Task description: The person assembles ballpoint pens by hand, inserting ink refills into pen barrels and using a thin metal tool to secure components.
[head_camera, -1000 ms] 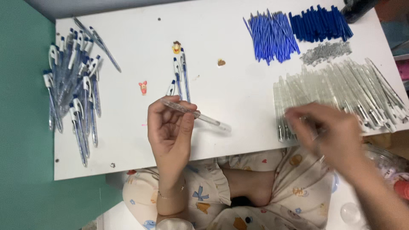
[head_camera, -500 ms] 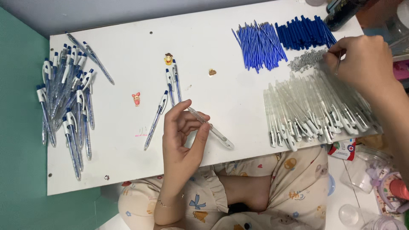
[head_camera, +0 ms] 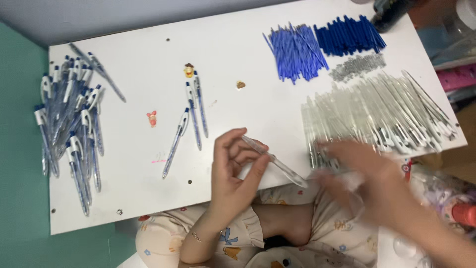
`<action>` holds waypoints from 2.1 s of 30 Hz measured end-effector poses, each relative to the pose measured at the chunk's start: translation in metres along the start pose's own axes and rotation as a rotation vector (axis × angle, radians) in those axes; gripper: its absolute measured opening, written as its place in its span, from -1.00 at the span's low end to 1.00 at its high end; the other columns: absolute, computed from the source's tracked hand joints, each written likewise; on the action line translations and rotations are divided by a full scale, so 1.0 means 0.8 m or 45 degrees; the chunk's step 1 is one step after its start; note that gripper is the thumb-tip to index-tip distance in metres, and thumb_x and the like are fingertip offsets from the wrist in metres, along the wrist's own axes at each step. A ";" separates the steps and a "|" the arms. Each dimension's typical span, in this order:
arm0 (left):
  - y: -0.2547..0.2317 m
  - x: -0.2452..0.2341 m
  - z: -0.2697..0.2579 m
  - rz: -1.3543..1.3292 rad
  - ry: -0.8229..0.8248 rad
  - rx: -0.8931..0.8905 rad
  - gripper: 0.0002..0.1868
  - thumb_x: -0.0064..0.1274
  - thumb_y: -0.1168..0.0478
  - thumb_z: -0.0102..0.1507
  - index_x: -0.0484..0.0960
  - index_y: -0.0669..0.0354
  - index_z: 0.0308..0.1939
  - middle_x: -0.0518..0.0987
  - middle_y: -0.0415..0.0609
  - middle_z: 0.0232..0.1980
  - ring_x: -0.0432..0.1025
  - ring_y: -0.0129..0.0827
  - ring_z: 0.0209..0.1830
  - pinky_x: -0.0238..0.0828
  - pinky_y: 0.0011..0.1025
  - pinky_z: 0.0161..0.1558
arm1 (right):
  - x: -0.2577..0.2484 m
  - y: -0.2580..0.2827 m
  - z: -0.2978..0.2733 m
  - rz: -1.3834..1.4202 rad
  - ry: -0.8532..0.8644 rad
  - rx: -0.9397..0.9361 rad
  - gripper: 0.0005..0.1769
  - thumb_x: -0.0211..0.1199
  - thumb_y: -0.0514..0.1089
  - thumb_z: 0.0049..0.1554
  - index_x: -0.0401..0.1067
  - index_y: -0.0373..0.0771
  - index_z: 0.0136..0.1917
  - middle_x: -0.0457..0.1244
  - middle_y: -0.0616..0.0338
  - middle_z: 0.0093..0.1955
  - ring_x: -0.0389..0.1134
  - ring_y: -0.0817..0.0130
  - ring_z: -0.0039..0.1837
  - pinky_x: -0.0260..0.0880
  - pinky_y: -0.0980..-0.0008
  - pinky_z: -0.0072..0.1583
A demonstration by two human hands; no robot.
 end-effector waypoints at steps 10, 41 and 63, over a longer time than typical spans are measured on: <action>-0.013 -0.012 0.010 0.825 0.161 0.222 -0.45 0.05 0.27 0.37 0.25 0.33 0.40 0.55 0.11 0.22 0.51 -0.21 0.16 0.47 -0.27 0.25 | 0.032 -0.006 -0.065 -0.349 -0.664 -0.034 -0.92 0.46 -0.33 0.15 0.57 -0.28 -0.15 0.42 0.18 -0.19 0.35 0.48 -0.27 0.37 0.53 -0.16; 0.028 -0.051 0.022 1.913 -0.567 0.282 -0.88 -0.20 0.53 0.33 0.48 0.44 -0.17 0.48 0.28 -0.22 0.31 0.12 -0.23 0.23 0.01 -0.13 | 0.106 -0.033 -0.065 0.410 -1.011 0.092 -0.78 -0.20 -0.33 0.52 0.18 -0.60 0.15 0.25 -0.41 -0.16 0.28 -0.01 -0.23 0.35 0.18 -0.05; 0.015 -0.047 0.007 -0.495 0.497 -0.364 -0.69 -0.38 0.36 0.53 0.55 0.35 0.04 0.33 -0.09 -0.43 0.11 -0.52 -0.49 0.32 -0.51 -0.37 | 0.211 -0.031 0.073 1.656 -0.986 -0.088 -0.64 -0.07 0.09 0.38 0.11 -0.28 0.02 0.12 0.10 -0.20 0.54 0.00 -0.07 0.40 0.50 -0.50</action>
Point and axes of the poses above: each hand's wrist, its own z-axis towards the middle knuckle, its own x-axis out of the palm, y = z × x, the point moved 1 cm from there along z, towards the middle knuckle
